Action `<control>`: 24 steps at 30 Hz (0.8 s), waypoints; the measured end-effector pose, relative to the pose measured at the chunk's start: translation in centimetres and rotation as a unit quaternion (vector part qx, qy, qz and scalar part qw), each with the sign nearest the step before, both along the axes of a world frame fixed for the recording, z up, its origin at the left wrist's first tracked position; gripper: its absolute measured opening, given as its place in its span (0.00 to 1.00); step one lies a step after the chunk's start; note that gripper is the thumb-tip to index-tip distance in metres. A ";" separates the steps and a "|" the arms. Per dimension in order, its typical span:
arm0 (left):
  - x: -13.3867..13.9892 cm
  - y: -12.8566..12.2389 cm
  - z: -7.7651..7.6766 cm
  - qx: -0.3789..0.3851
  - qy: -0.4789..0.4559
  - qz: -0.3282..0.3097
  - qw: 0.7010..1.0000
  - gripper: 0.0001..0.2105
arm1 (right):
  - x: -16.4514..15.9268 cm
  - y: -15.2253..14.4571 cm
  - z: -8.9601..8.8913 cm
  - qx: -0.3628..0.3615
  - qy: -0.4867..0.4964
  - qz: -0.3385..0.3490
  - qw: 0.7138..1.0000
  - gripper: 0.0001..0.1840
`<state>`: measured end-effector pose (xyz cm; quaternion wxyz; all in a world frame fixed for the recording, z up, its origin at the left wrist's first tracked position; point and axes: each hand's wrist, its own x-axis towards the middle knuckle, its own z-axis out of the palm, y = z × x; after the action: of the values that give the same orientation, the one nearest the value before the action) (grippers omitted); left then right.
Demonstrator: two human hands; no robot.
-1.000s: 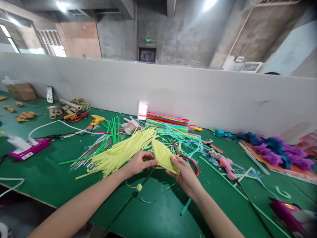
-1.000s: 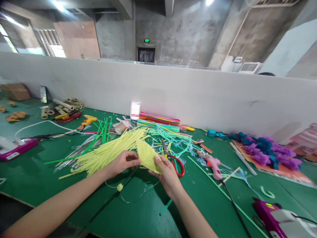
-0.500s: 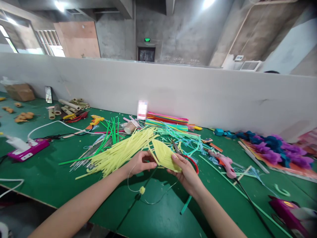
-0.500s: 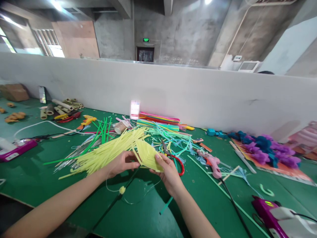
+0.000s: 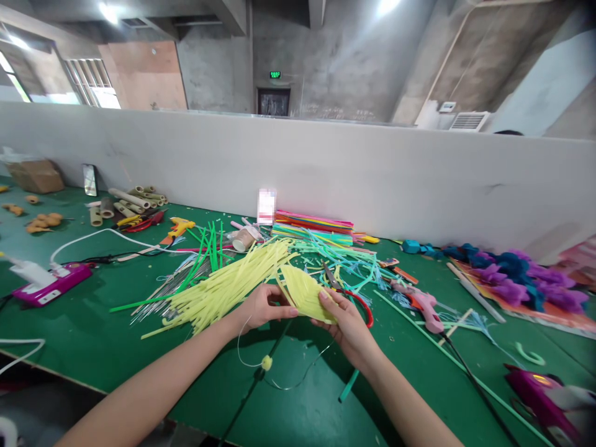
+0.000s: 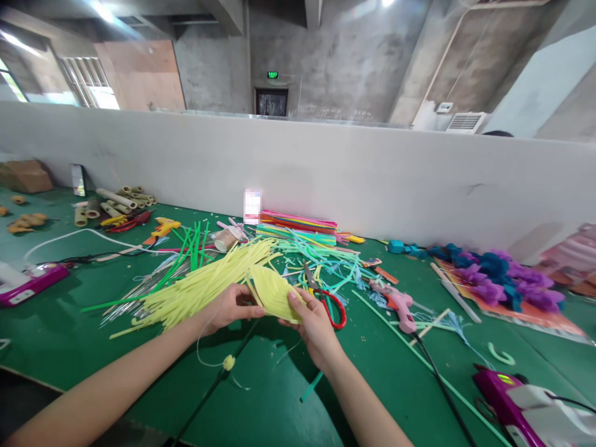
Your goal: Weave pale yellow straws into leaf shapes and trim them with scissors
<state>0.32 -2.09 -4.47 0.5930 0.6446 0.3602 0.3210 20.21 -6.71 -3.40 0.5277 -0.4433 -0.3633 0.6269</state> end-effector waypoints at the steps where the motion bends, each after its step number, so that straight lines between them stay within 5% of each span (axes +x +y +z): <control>1: 0.0 0.0 0.0 -0.001 0.001 0.004 1.000 0.20 | 0.0 0.0 0.0 -0.001 -0.001 0.001 1.000 0.23; 15: -0.2 0.3 0.1 0.032 0.023 0.002 0.999 0.18 | 0.0 -0.1 -0.1 -0.010 0.005 0.021 1.000 0.19; 24: -0.2 -0.7 0.3 -0.031 0.038 -0.189 0.981 0.18 | 1.4 0.2 0.2 -0.008 -0.077 0.064 0.995 0.25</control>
<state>0.12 -2.74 -4.16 0.6484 0.6943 0.2638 0.1669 21.58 -6.47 -3.23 0.4540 -0.4699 -0.4253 0.6262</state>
